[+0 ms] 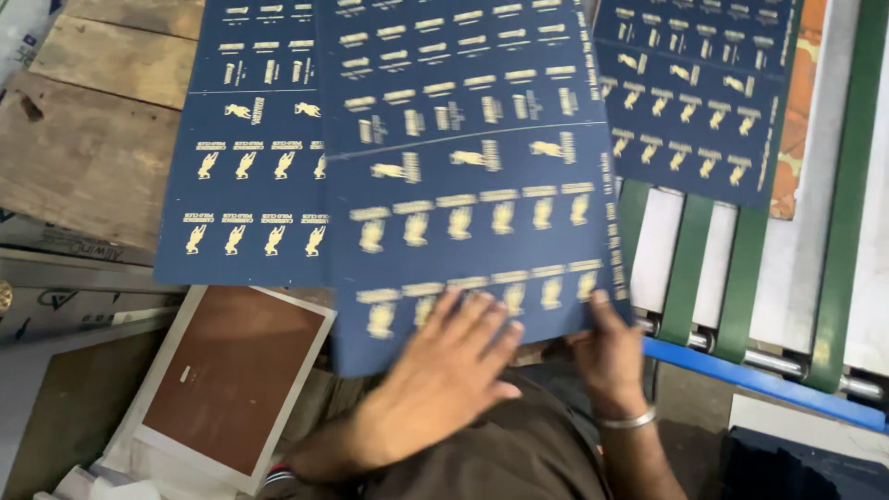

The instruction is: The person feeds blue printed sheets into a roller machine and retrieves them from the other side. The person repeats this process continuously, handling the sheets one by one and stacking them on a wooden surface to the left.

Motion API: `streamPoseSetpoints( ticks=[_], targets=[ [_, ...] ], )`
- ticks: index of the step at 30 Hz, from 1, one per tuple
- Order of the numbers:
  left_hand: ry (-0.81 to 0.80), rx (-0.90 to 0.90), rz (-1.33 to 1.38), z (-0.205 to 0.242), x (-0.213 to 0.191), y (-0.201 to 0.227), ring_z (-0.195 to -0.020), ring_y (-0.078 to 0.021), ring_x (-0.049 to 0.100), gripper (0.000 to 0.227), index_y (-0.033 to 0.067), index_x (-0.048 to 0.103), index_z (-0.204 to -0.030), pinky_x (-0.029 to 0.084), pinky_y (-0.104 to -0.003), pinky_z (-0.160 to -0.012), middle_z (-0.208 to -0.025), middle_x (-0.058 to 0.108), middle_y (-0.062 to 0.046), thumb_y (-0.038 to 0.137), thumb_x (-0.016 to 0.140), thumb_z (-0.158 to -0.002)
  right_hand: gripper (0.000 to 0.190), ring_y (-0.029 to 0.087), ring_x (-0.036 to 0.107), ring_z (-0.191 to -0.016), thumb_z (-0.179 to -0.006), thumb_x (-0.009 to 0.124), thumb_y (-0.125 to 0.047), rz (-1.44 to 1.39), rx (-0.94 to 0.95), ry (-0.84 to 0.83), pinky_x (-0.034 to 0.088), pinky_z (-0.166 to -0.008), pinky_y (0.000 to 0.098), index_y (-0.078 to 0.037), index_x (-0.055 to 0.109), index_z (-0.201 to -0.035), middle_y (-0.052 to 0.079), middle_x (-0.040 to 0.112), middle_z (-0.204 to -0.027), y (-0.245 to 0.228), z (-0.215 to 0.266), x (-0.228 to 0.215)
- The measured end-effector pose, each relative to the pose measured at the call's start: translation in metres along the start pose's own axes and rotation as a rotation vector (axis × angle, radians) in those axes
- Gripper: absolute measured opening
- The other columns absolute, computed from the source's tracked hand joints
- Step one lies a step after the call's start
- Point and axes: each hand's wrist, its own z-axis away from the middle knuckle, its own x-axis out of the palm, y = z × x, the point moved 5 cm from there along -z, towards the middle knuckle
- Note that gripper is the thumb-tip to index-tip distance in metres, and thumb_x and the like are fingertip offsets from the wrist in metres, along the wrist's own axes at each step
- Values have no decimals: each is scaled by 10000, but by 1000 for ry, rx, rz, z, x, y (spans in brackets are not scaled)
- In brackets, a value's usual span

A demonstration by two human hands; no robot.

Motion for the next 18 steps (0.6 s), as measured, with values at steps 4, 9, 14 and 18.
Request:
streamPoseSetpoints(
  ticks=[4, 9, 14, 18],
  targets=[
    [76, -213, -221, 22, -23, -48, -1349, -385, 477, 683, -9, 579, -1343, 298, -597, -1151, -1370, 578, -203, 470, 681, -866, 274, 210, 716, -1023, -975, 617, -1, -116, -173, 271, 632, -882, 333, 15, 611, -1249, 95, 712, -1177, -33, -30, -76],
    [170, -294, -432, 35, -28, -96, -1340, -344, 566, 544, -8, 611, -1361, 432, -469, -1141, -1368, 634, -200, 369, 655, -972, 276, 224, 703, -1079, -1022, 621, 97, -36, -475, 375, 598, -961, 321, 63, 627, -1296, 127, 707, -1232, -47, -52, -176],
    [255, -267, -418, 38, -29, -100, -1229, -321, 645, 447, 7, 649, -1289, 519, -433, -1027, -1291, 680, -165, 269, 702, -931, 234, 193, 723, -996, -1046, 583, 70, -29, -515, 496, 634, -844, 319, 78, 637, -1273, 109, 718, -1195, -39, -43, -242],
    [323, -275, -388, 40, -30, -98, -1123, -291, 693, 413, 30, 689, -1240, 557, -416, -953, -1230, 709, -133, 162, 759, -855, 231, 183, 708, -1006, -1062, 605, 80, 85, -515, 578, 607, -860, 297, 92, 662, -1286, 119, 720, -1212, -23, -11, -246]
  ],
)
